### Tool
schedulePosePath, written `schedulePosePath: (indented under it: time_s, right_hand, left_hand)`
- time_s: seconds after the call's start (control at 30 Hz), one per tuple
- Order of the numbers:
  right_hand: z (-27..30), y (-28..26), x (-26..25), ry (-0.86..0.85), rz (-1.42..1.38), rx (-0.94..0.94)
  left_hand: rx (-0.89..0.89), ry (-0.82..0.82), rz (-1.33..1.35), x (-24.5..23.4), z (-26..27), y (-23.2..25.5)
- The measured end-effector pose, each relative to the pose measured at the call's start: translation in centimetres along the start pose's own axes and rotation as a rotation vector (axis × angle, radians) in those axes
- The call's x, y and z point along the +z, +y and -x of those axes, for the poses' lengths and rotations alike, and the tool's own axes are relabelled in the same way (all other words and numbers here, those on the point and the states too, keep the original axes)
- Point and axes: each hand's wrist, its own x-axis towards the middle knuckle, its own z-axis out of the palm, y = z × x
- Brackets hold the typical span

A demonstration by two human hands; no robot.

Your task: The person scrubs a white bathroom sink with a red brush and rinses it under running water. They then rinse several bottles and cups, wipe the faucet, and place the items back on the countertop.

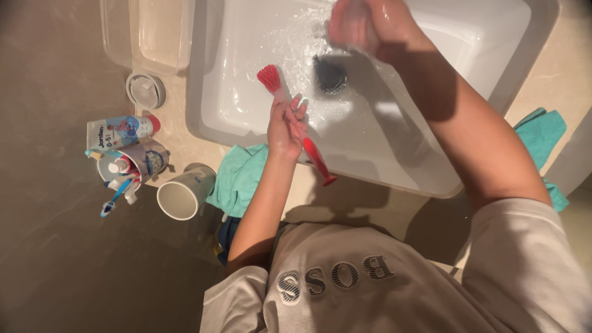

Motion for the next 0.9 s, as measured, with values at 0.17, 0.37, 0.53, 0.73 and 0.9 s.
schedulePosePath:
  time_s: [0.17,0.37,0.53,0.73,0.9]
  right_hand:
    - [3.4,6.0,-1.7,-0.810,0.386,0.641]
    - [2.6,13.4,-4.6,-0.534,1.398,0.113]
    - [-2.7,7.7,-4.0,0.131,0.688,0.207]
    - [-3.9,2.2,1.3,0.120,-0.055,0.175]
    - [-2.5,4.8,-1.8,0.210,-0.405,0.225]
  left_hand:
    - [-0.012,-0.006,0.014,-0.1,0.1,0.0]
    - [-0.023,-0.011,0.020,0.3,-0.1,-0.2]
    - [-0.022,0.002,-0.036,0.2,0.4,0.0]
    - [-0.122,-0.203,-0.076,1.2,1.5,-0.1]
    - [-0.244,-0.300,-0.188,3.4,3.1,-0.9]
